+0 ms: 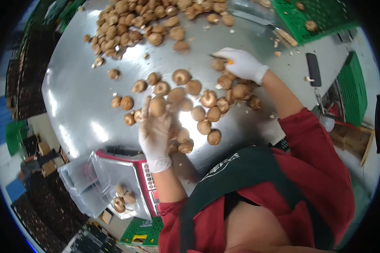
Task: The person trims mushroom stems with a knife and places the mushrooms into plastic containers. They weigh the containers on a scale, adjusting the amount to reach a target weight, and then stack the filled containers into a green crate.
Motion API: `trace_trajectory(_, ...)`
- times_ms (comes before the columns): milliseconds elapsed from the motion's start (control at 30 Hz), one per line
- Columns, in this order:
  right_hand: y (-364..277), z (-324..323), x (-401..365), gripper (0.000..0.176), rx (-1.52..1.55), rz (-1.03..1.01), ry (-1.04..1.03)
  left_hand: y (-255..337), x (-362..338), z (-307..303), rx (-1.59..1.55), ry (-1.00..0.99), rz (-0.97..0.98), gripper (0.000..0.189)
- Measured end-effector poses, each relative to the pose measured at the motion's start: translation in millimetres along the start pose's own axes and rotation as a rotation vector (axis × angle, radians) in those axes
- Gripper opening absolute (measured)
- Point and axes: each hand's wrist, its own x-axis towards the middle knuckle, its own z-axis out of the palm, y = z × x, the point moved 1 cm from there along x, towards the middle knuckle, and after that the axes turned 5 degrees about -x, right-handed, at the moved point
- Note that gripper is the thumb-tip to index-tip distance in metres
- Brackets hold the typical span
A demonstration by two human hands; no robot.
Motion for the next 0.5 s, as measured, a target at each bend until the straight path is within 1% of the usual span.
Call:
trace_trajectory(33,3,1,1,0.043,-0.004,-0.012,-0.048,0,0,-1,0.006,0.012,-0.016,0.069)
trace_trajectory(67,7,1,1,0.043,0.074,0.057,-0.108,-2,-1,1,0.111,0.085,0.001,0.07)
trace_trajectory(100,11,0,1,0.043,0.089,0.039,-0.117,-4,-2,5,0.219,0.161,0.022,0.07)
trace_trajectory(133,15,-1,1,0.044,0.107,0.019,-0.128,-6,0,17,0.33,0.241,0.036,0.064)
trace_trajectory(167,17,-1,1,0.044,0.125,-0.004,-0.139,-8,0,13,0.388,0.219,-0.001,0.061)
trace_trajectory(200,10,-8,0,0.044,0.178,0.051,-0.186,-6,2,9,0.446,0.2,-0.035,0.058)
trace_trajectory(233,6,-7,-1,0.045,0.103,0.04,-0.158,-8,3,7,0.504,0.182,-0.067,0.055)
trace_trajectory(267,2,-5,-1,0.046,0.029,0.026,-0.132,-12,5,7,0.461,0.184,-0.078,0.045)
trace_trajectory(300,-2,-3,-1,0.048,-0.043,0.013,-0.105,-16,9,12,0.458,0.162,-0.075,0.044)
trace_trajectory(367,-11,1,4,0.043,-0.124,0.097,-0.115,-25,16,21,0.454,0.119,-0.069,0.042)
trace_trajectory(400,-13,2,7,0.042,-0.143,0.126,-0.134,-28,19,25,0.418,0.132,-0.076,0.032)
trace_trajectory(433,-15,1,8,0.041,-0.161,0.153,-0.153,-31,22,29,0.513,0.116,-0.077,0.029)
trace_trajectory(467,-17,-4,9,0.038,-0.062,0.16,-0.204,-33,26,33,0.608,0.1,-0.075,0.025)
trace_trajectory(500,-17,-3,8,0.038,0.177,0.145,-0.194,-35,29,39,0.701,0.085,-0.07,0.022)
